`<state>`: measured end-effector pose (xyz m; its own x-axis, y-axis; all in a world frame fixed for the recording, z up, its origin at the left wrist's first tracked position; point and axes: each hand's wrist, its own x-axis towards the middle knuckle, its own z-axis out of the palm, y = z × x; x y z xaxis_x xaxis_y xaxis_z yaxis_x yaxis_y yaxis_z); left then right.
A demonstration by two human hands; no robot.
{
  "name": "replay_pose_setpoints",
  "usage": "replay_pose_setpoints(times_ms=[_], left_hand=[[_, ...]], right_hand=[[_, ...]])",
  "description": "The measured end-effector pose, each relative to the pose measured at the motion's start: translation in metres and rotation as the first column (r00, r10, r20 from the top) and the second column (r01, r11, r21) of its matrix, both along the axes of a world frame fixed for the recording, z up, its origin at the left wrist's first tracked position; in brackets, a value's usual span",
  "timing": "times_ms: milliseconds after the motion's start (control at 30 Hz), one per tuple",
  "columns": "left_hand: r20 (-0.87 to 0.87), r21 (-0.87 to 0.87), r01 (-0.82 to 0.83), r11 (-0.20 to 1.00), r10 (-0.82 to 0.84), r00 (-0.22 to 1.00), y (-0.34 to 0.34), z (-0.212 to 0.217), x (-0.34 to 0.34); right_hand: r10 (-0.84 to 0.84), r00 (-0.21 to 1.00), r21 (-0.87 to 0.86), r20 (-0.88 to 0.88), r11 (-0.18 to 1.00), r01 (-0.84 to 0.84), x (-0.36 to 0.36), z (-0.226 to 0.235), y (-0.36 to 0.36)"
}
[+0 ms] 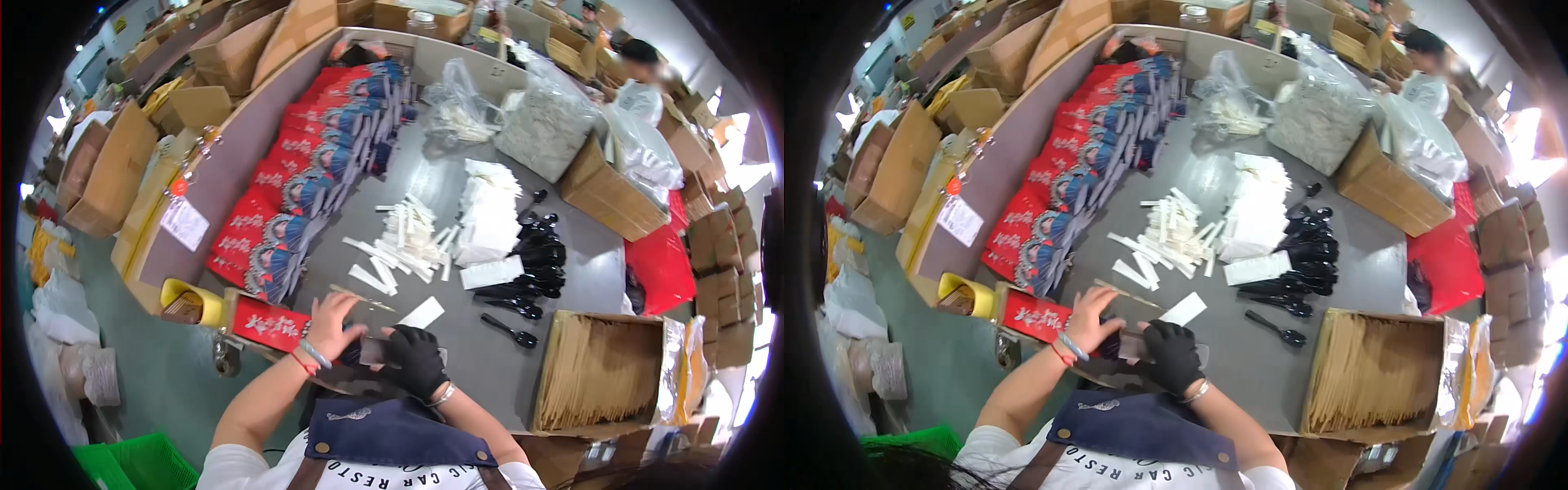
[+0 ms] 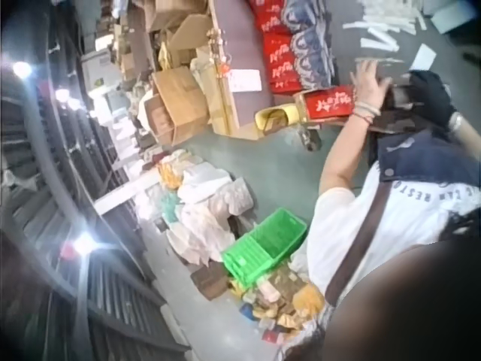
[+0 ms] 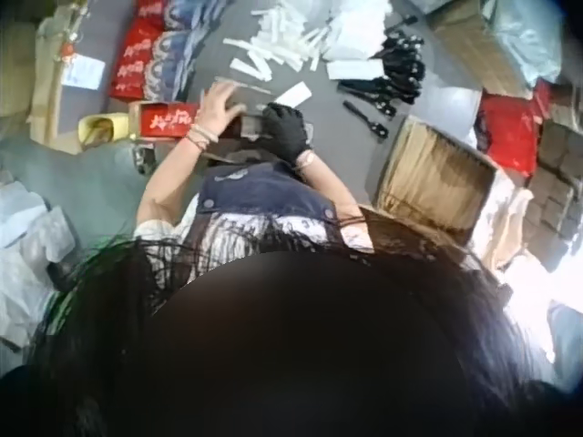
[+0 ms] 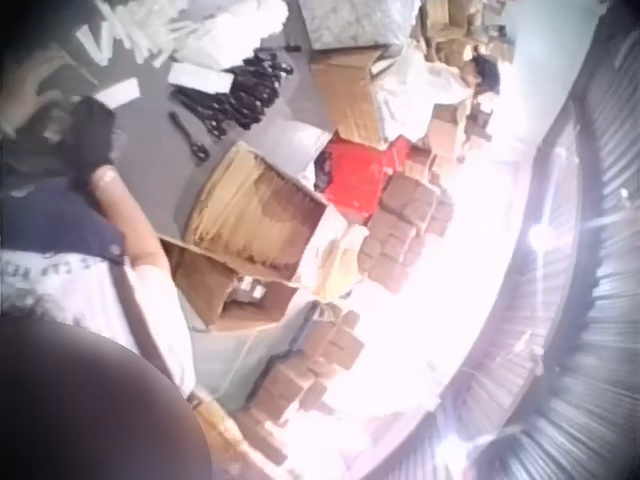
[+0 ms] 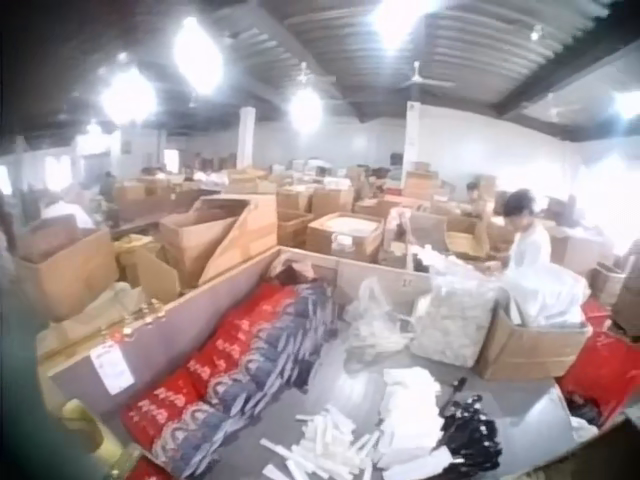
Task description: Packaging various plastic components and items into long tubes at an industrial workstation.
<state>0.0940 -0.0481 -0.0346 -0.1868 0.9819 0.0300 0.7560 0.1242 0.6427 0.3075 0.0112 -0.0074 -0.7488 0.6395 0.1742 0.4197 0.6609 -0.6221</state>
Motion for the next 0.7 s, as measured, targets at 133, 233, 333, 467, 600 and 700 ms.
replay_pose_setpoints(times_ms=[133, 233, 333, 467, 600, 700], left_hand=[[-0.229, 0.224, 0.08, 0.971, -0.027, 0.973, 0.057, -0.022, -0.031], [-0.289, 0.143, 0.07, 0.987, -0.025, 0.957, 0.067, -0.041, -0.052], [-0.339, 0.069, 0.194, 0.979, -0.16, 0.927, 0.073, -0.04, -0.051], [-0.524, 0.09, 0.36, 0.929, -0.263, 0.81, 0.08, -0.042, -0.046], [-0.451, 0.028, 0.259, 0.966, -0.219, 0.865, 0.068, -0.026, -0.028], [-0.202, -0.069, 0.19, 0.979, -0.2, 0.959, 0.06, -0.002, 0.031]], right_hand=[[-0.462, 0.886, 0.074, -0.041, 0.883, 0.464, 0.083, -0.013, 0.024], [-0.782, 0.612, 0.164, -0.121, 0.592, 0.789, 0.19, -0.03, 0.033], [-0.976, 0.203, 0.284, -0.077, 0.174, 0.943, 0.288, -0.027, 0.02], [-0.97, 0.089, 0.399, 0.226, 0.175, 0.9, 0.345, -0.035, 0.014], [-0.88, 0.074, 0.272, 0.469, 0.224, 0.936, 0.33, -0.014, 0.03], [-0.936, 0.083, 0.354, 0.341, 0.21, 0.911, 0.341, -0.031, 0.028]])
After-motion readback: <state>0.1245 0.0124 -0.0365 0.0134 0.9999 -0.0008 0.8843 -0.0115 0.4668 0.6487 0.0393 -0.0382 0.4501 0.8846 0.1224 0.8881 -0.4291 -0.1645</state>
